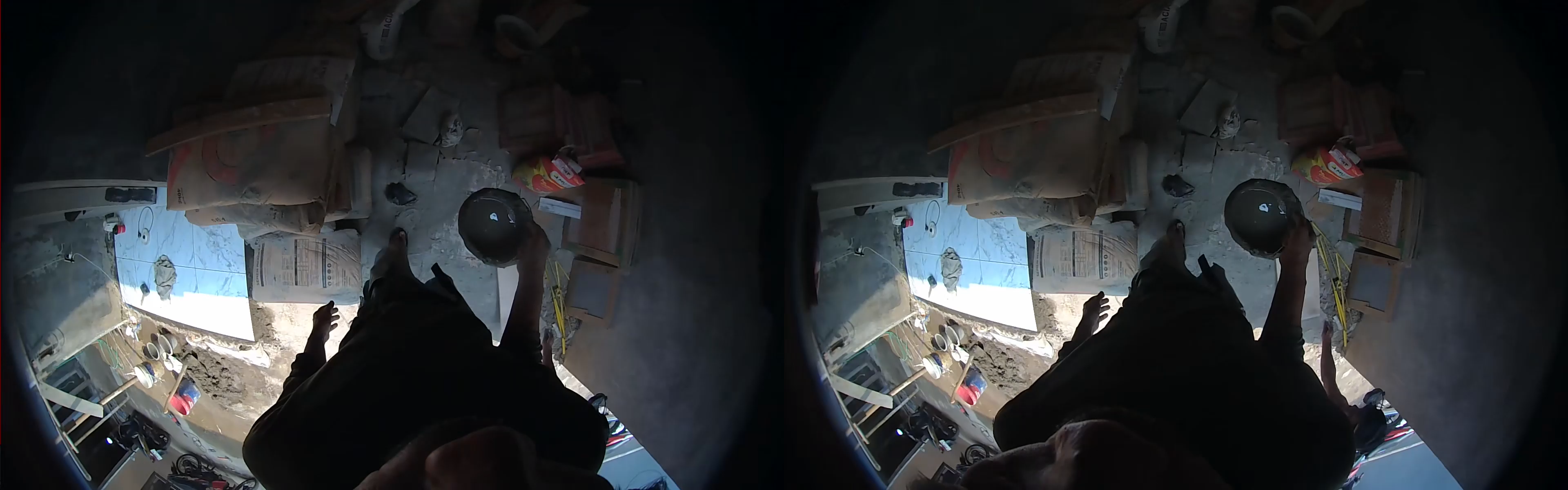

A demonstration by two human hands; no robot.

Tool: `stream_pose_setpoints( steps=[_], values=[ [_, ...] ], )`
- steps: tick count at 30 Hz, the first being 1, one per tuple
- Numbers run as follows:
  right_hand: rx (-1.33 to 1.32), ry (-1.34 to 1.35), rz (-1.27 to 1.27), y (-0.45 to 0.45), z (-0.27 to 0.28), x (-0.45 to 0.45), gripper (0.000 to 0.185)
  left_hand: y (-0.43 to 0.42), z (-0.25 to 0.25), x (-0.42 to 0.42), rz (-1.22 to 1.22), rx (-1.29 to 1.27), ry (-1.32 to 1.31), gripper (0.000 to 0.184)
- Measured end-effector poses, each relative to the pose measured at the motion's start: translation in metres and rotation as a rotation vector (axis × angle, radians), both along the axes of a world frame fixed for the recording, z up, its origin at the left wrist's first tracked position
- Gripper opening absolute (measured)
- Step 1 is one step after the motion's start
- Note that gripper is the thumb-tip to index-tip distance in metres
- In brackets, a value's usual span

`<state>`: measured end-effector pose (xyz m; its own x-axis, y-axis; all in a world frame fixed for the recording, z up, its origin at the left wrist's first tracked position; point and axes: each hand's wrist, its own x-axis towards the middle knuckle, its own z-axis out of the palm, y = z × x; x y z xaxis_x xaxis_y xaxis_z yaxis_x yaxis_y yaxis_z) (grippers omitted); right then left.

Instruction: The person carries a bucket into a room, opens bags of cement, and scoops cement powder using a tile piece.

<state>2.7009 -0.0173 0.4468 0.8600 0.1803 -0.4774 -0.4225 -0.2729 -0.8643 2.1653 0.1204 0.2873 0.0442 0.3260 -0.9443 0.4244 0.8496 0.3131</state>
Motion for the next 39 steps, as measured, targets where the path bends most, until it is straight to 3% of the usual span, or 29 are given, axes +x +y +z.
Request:
stream_pose_setpoints(
  steps=[3,4,7,9,12,16,17,19,22,25,26,27,28,29,32,35,36,39],
  values=[
    [-0.303,-0.353,0.150,0.021,0.018,0.013,0.028,0.044,0.005,0.017,-0.049,0.012,0.023,0.060],
    [-0.160,-0.307,0.065,0.030,0.026,0.019,0.018,0.056,0.008,0.023,-0.062,0.022,0.020,0.059],
    [0.054,-0.216,-0.112,0.054,0.043,0.038,0.011,0.084,0.009,0.044,-0.074,0.051,0.008,0.056],
    [0.158,-0.001,-0.274,0.069,0.057,0.052,0.010,0.100,0.007,0.060,-0.086,0.052,0.016,0.054],
    [0.039,-0.197,-0.150,0.075,0.050,0.074,0.010,0.111,0.007,0.079,-0.084,0.066,0.000,0.053],
    [-0.031,-0.181,-0.196,0.089,0.045,0.113,0.010,0.119,0.006,0.106,-0.069,0.074,0.023,0.055],
    [-0.315,-0.251,-0.015,0.085,0.036,0.126,0.021,0.118,0.006,0.112,-0.060,0.086,0.028,0.055],
    [-0.597,-0.322,0.170,0.087,0.016,0.152,0.039,0.119,0.003,0.124,-0.041,0.070,0.043,0.054],
    [-0.498,-0.345,0.215,0.093,0.000,0.194,0.039,0.117,-0.003,0.146,-0.004,0.032,0.126,0.053],
    [-0.590,-0.443,0.415,0.101,-0.015,0.238,0.034,0.111,-0.006,0.185,0.041,-0.017,0.232,0.052],
    [-0.644,-0.608,0.511,0.092,-0.051,0.258,0.033,0.103,-0.021,0.192,0.111,-0.031,0.215,0.052],
    [-0.690,-0.786,0.607,0.091,-0.071,0.279,0.031,0.105,0.013,0.226,-0.104,-0.034,0.235,0.050],
    [-0.436,-0.756,0.464,0.106,-0.053,0.274,0.029,0.111,0.008,0.249,-0.094,-0.026,0.234,0.050],
    [-0.428,-0.757,0.472,0.108,-0.062,0.293,0.029,0.115,0.003,0.270,-0.065,-0.021,0.179,0.050],
    [-0.038,-0.498,0.375,0.104,-0.102,0.329,0.031,0.114,-0.022,0.291,0.007,-0.024,0.042,0.051],
    [0.020,-0.250,0.409,0.115,-0.121,0.371,0.029,0.124,0.014,0.345,0.010,0.064,0.064,0.050],
    [0.081,-0.509,0.432,0.127,-0.120,0.379,0.030,0.128,0.015,0.355,0.009,0.084,0.078,0.051],
    [0.111,-0.783,0.426,0.152,-0.103,0.399,0.031,0.139,0.014,0.376,-0.020,0.111,0.089,0.052]
  ],
)
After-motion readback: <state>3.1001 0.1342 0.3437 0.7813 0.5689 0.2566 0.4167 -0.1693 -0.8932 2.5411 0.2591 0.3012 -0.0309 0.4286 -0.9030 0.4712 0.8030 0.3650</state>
